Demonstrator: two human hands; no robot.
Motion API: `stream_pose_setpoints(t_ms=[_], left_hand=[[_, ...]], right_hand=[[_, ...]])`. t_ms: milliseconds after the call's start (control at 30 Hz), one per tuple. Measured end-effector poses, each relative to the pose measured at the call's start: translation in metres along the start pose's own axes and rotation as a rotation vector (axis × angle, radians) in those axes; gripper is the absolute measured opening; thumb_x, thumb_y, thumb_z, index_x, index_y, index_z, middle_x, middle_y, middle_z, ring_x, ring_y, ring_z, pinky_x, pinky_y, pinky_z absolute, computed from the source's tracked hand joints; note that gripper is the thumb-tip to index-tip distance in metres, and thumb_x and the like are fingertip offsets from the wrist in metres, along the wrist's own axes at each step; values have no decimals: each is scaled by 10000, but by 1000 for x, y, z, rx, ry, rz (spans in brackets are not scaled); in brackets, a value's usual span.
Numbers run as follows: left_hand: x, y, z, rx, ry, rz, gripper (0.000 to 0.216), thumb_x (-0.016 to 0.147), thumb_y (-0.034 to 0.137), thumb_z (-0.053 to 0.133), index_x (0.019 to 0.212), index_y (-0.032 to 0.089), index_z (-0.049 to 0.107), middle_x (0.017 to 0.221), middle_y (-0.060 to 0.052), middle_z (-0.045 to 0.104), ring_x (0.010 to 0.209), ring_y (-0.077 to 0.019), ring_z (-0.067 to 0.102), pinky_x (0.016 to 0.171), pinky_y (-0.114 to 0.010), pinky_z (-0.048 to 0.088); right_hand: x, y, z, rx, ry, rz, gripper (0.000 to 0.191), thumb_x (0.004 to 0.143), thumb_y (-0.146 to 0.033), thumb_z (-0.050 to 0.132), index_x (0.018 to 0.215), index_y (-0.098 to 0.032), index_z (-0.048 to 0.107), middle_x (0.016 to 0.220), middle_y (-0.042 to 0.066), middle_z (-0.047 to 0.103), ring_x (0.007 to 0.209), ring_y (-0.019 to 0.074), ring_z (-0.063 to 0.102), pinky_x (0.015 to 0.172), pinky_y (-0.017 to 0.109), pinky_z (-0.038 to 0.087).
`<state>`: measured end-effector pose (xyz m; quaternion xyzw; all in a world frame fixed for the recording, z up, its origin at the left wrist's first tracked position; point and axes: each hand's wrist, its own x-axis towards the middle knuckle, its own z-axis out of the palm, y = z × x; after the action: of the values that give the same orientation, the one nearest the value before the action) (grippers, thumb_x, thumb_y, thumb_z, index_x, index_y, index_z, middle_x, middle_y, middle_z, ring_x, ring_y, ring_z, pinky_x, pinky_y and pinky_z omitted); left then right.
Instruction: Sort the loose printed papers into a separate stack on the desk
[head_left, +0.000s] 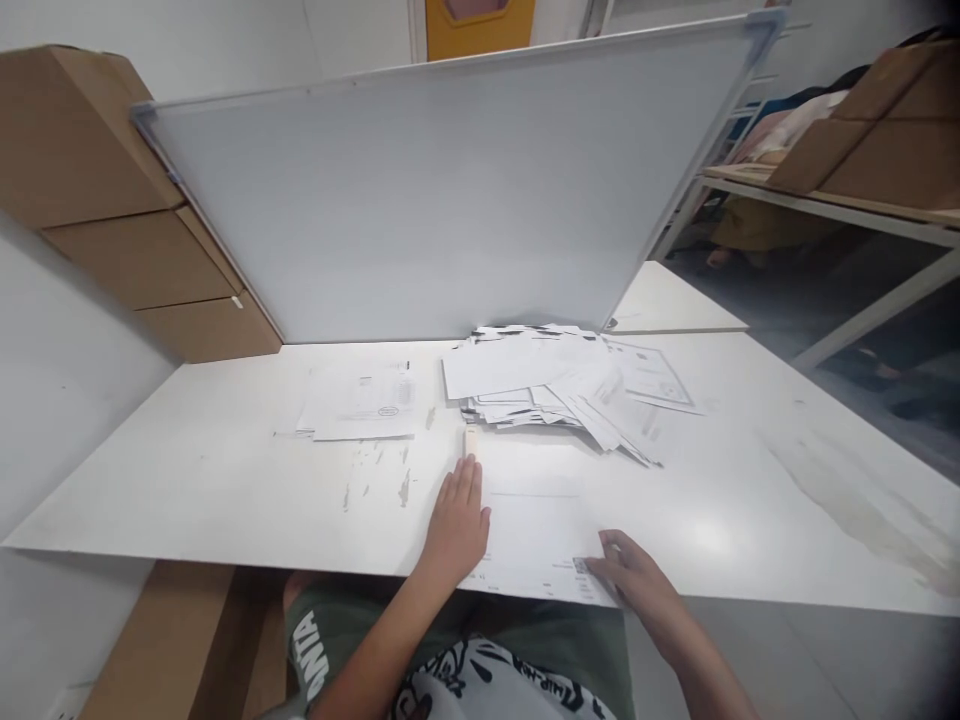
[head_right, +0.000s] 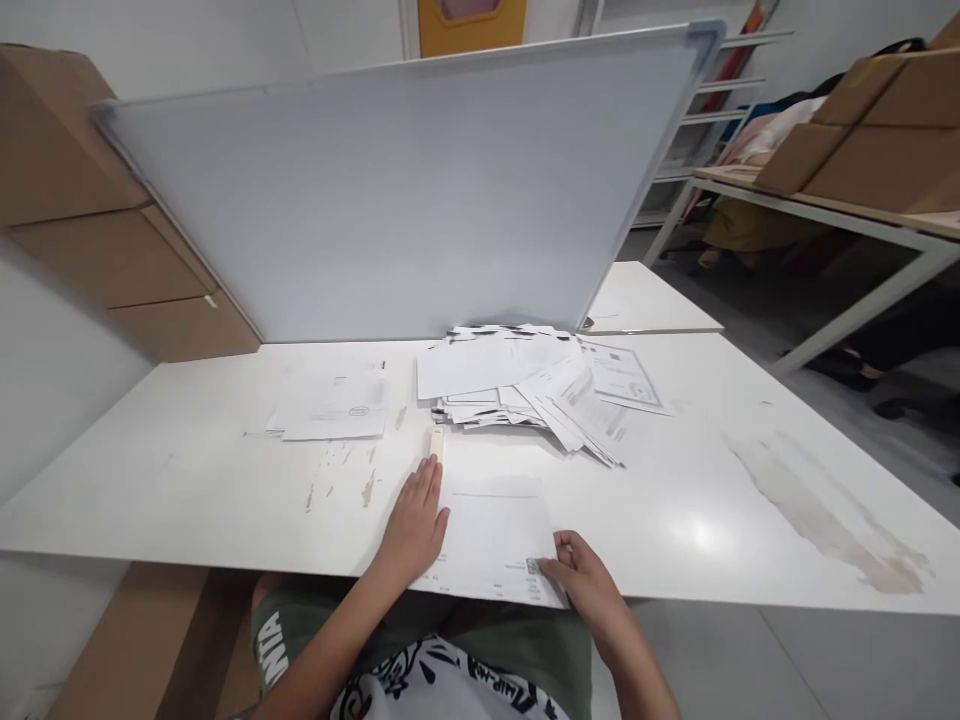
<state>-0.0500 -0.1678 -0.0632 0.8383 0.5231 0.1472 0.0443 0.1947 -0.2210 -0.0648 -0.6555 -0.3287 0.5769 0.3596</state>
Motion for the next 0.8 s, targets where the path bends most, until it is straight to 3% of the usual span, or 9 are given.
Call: stream_pose_setpoints(t_ms=[167,367,467,633,700,800], left_hand=[[-3,2,6,84,30,-8,602,934,248,344,1481,76,160,1541,-137,226,1429,-276,152,1129,-464,290],[-2,6,26,177,114,10,727,829,29,341,1474,-9,8,1471,-240,332,1409,-304,186,1094,-470,340],[2,12,26,180,84,-5,690,824,69,373,1453,-56,121,1454,-275,334,1395,-334,223,1086,-483,346],[22,24,-8,61,-62,-123,580,892,305,399,1338,-64,420,1410,-282,405,1335,-359,367,1074,-479,360],[25,28,-26,-6,-93,-148,588,896,336,400,1332,-57,436,1404,-278,418,1333,-363,371,1082,-488,345],[13,34,-44,-161,-40,-117,592,915,353,370,1401,16,367,1464,-218,363,1389,-333,274,1120,-500,283]], right_hand=[[1,-3,-5,57,-111,73,313,596,-418,697,788,-241,524,686,-19,639,693,196,620,608,265,440],[5,-2,-9,23,-99,95,326,592,-438,705,777,-235,531,682,-18,634,661,184,602,566,246,418],[5,-2,-8,0,-79,81,335,578,-437,701,784,-237,529,643,-32,609,615,177,587,539,245,401],[-1,-1,-2,-31,-59,6,302,588,-438,663,773,-236,536,616,-22,629,626,206,616,585,275,441],[-7,4,-6,-37,-4,-58,276,599,-430,652,764,-239,539,641,-12,654,653,223,633,596,285,457],[-16,15,-26,-10,110,-112,300,595,-436,683,804,-259,563,701,-1,688,697,257,658,574,302,483]])
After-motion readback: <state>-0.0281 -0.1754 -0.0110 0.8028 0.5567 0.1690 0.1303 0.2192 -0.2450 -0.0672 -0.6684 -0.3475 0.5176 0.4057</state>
